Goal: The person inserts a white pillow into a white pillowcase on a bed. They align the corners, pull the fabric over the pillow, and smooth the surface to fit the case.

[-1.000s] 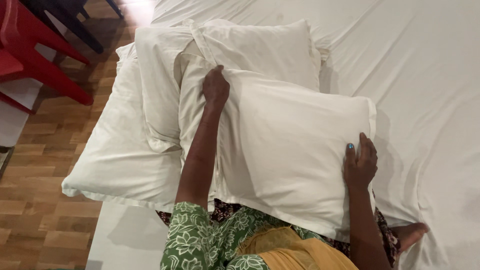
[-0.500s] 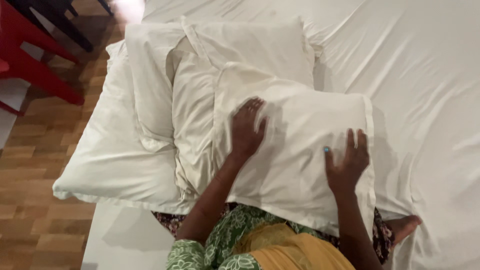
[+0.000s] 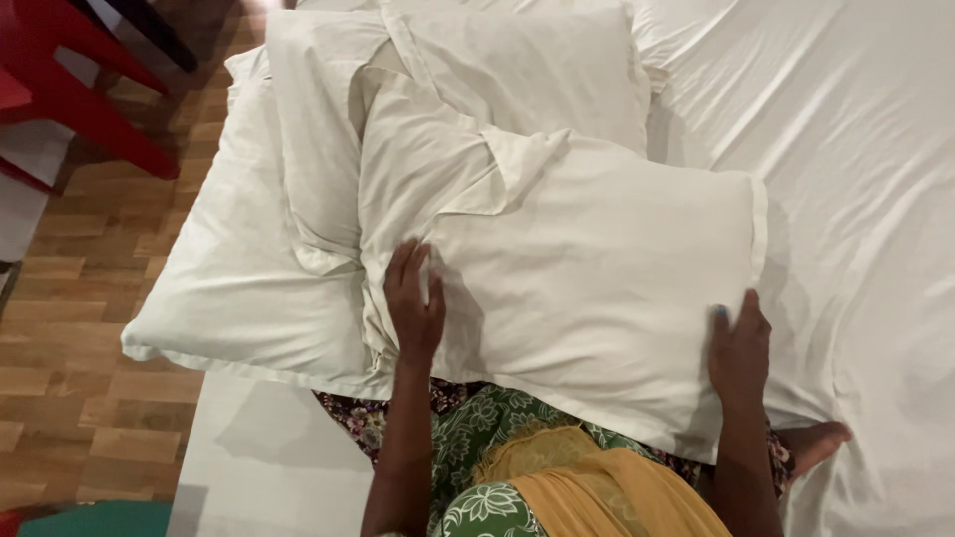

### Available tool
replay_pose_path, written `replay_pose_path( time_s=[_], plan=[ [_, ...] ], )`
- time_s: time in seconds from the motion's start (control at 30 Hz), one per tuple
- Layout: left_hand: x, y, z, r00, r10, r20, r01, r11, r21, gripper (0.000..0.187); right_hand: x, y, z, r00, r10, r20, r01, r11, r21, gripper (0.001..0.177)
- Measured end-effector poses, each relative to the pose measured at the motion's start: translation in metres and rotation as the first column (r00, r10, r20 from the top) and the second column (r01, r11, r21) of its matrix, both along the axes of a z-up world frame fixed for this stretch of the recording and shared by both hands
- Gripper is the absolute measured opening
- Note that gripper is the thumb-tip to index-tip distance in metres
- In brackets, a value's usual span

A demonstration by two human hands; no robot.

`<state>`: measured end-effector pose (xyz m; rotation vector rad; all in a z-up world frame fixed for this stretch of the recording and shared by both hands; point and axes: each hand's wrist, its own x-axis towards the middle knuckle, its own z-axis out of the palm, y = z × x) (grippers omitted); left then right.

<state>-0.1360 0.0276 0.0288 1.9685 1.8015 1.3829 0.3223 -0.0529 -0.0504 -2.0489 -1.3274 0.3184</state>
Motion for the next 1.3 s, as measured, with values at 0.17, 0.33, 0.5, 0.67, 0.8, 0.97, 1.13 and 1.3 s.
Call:
replay_pose_path(
  time_s=[0.17, 0.33, 0.5, 0.67, 0.8, 0.97, 1.13, 1.3],
  plan=[
    [0.037, -0.065, -0.023, 0.949, 0.304, -0.089, -0.298, 0.952, 0.072, 0.041, -0.015, -0.018, 0.006, 0.977, -0.114, -0.182, 0.118, 0.993, 0.010, 0.083],
    [0.038, -0.062, -0.048, 0.944, 0.274, -0.181, -0.311, 0.924, -0.223, 0.043, -0.029, -0.013, 0.028, 0.990, -0.120, -0.069, 0.105, 0.976, -0.189, 0.093],
    [0.011, -0.045, -0.051, 0.961, 0.214, 0.177, -0.137, 0.920, -0.368, 0.025, -0.020, -0.018, 0.021, 0.976, -0.121, -0.178, 0.137, 0.987, 0.082, 0.077],
    [0.011, -0.050, -0.028, 0.889, 0.244, 0.387, -0.094, 0.925, -0.367, 0.025, -0.020, -0.015, 0.025, 0.877, -0.046, -0.478, 0.229, 0.915, 0.333, 0.059],
    [0.015, -0.053, -0.021, 0.843, 0.118, 0.525, -0.019, 0.981, -0.191, 0.025, 0.009, -0.009, 0.029, 0.967, 0.030, -0.254, 0.130, 0.797, 0.590, 0.033],
    [0.036, -0.056, -0.023, 0.817, -0.009, 0.576, 0.094, 0.989, -0.118, 0.024, 0.056, -0.018, 0.017, 0.890, 0.090, -0.447, 0.276, 0.675, 0.685, 0.026],
    [0.050, -0.048, 0.012, 0.939, -0.079, 0.335, 0.277, 0.752, -0.599, 0.030, 0.106, -0.022, -0.028, 0.943, -0.205, -0.262, 0.314, 0.811, 0.493, 0.021],
    [0.045, -0.060, 0.031, 0.945, -0.208, 0.254, 0.307, 0.831, -0.464, 0.027, 0.088, -0.034, -0.007, 0.584, -0.280, 0.762, 0.260, 0.954, 0.150, 0.023]
  ],
)
